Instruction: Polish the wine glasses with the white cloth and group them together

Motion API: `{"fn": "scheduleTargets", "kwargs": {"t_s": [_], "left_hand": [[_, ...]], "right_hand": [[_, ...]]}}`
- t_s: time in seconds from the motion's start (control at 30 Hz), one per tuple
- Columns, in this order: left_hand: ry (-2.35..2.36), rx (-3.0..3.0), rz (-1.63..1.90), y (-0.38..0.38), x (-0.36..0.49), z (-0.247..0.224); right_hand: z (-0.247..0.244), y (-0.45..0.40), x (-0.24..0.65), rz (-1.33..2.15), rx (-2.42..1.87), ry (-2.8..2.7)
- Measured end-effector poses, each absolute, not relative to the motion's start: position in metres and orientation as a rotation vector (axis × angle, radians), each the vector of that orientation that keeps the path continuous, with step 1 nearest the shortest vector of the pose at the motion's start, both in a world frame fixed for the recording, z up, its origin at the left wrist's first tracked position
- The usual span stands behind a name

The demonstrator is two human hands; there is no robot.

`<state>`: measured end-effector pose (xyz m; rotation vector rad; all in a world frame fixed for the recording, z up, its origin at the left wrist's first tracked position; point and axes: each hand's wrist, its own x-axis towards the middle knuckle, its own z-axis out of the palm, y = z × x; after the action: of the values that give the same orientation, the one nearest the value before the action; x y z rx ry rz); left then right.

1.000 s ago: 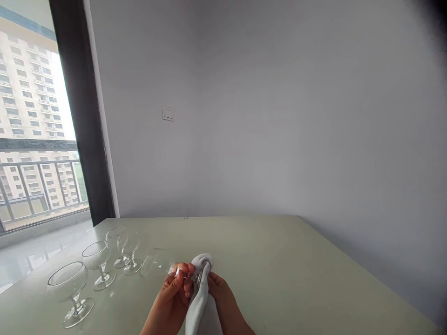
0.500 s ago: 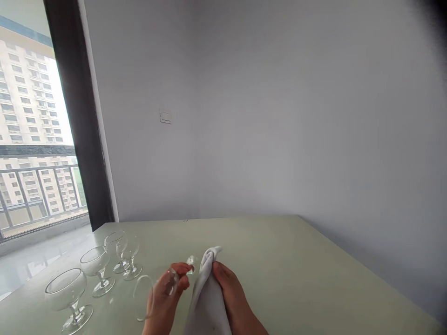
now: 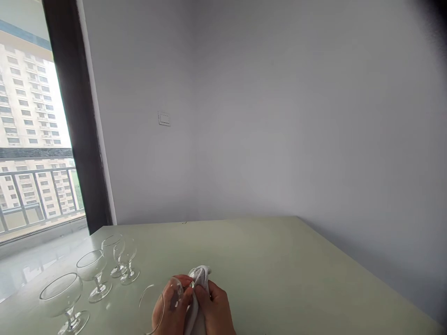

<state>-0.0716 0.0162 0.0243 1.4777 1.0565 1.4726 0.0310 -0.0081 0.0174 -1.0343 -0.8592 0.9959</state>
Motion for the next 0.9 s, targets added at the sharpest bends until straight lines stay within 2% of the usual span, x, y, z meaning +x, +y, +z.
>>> {"fn": "scheduleTargets", "kwargs": {"t_s": [0.23,0.43,0.63,0.9], "left_hand": [[1.139,1.285,1.561,0.02,-0.076,0.037],[0.917,0.918,1.562,0.032,-0.08,0.036],[1.012,1.309,1.387,0.013,-0.069,0.034],[1.199,1.435,1.389,0.022,-0.074,0.033]], "right_hand": [[0.003,-0.001,0.026,0.989,-1.209,-0.825],[-0.002,0.002,0.029,1.333,-0.899,-0.559],[0.018,-0.006,0.031,1.556,-0.618,-0.527],[0.017,-0.001,0.054,1.448,-0.847,-0.517]]}}
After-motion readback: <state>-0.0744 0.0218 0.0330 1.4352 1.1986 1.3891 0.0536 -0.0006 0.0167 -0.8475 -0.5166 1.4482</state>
